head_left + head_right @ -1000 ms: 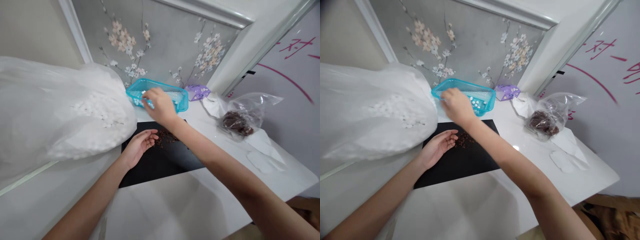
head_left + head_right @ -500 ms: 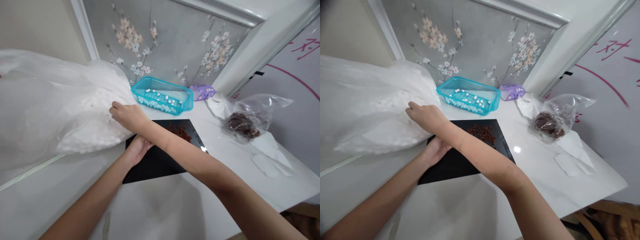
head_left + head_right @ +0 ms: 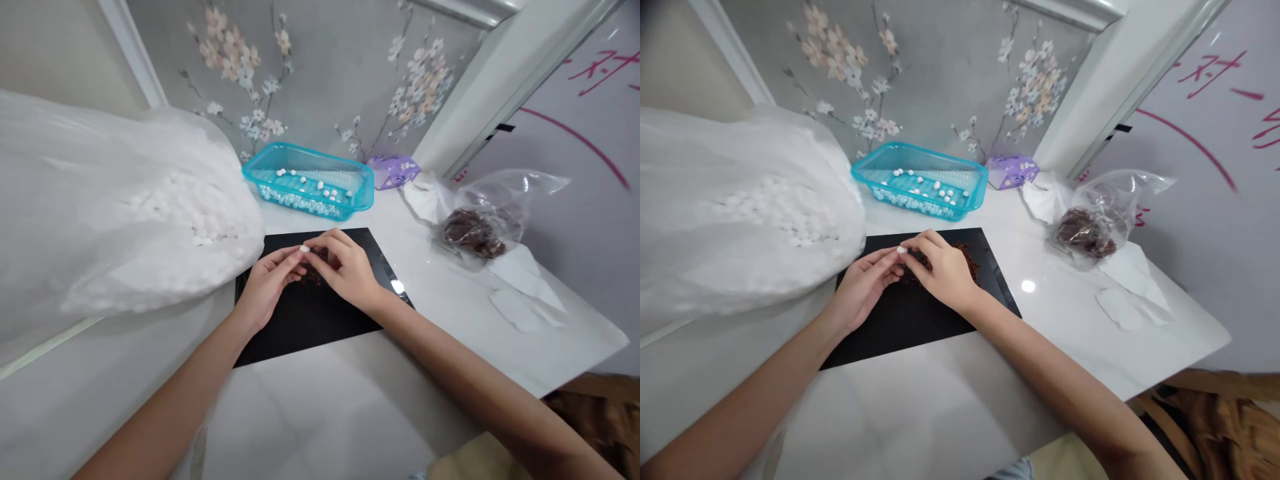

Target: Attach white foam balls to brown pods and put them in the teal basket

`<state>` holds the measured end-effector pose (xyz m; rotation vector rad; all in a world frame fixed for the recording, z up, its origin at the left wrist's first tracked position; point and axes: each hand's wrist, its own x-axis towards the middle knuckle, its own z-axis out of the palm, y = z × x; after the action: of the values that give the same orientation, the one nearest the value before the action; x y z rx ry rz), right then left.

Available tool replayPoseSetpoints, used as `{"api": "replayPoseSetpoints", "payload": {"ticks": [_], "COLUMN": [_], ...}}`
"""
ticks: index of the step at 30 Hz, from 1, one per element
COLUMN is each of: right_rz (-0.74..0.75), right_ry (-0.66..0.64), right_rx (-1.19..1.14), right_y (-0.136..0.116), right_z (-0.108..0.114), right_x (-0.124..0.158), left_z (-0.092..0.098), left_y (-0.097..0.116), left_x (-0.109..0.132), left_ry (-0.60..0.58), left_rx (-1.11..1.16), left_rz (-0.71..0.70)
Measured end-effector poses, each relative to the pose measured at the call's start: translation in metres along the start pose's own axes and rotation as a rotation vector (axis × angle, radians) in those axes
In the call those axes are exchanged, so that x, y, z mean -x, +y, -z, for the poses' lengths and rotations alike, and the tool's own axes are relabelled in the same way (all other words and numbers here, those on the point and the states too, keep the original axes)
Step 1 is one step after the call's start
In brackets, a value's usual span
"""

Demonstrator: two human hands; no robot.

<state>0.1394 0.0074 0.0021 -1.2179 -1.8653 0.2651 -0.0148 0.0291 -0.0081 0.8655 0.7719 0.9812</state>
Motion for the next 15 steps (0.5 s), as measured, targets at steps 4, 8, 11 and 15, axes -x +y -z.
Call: {"api": "replayPoseSetpoints", "payload": {"ticks": [4,8,11,15], "right_rz": [-0.026,-0.048,-0.071,-0.063], "right_ry": [-0.016,-0.223,-0.38,-0.377], "right_rx": [-0.055,-0.015,0.029,-0.036], "right_y": [-0.001,0.005,0.009,0.01], "right_z": [0.005,0.015,0.016,0.013], "right_x": [0.01,0.016,0.017,0.016], "left_z": [-0.003,-0.002,-0.002,-0.003], "left_y": [0.001,0.002,0.002,0.002], "left_x": [0.002,-0.001,-0.002,-0.002], "left_ry": [0.022,0.071,0.098,0.136], "left_rx": [-0.061,-0.011,0.002,-0.013], "left_rz": [0.005,0.017,0.015,0.004]}}
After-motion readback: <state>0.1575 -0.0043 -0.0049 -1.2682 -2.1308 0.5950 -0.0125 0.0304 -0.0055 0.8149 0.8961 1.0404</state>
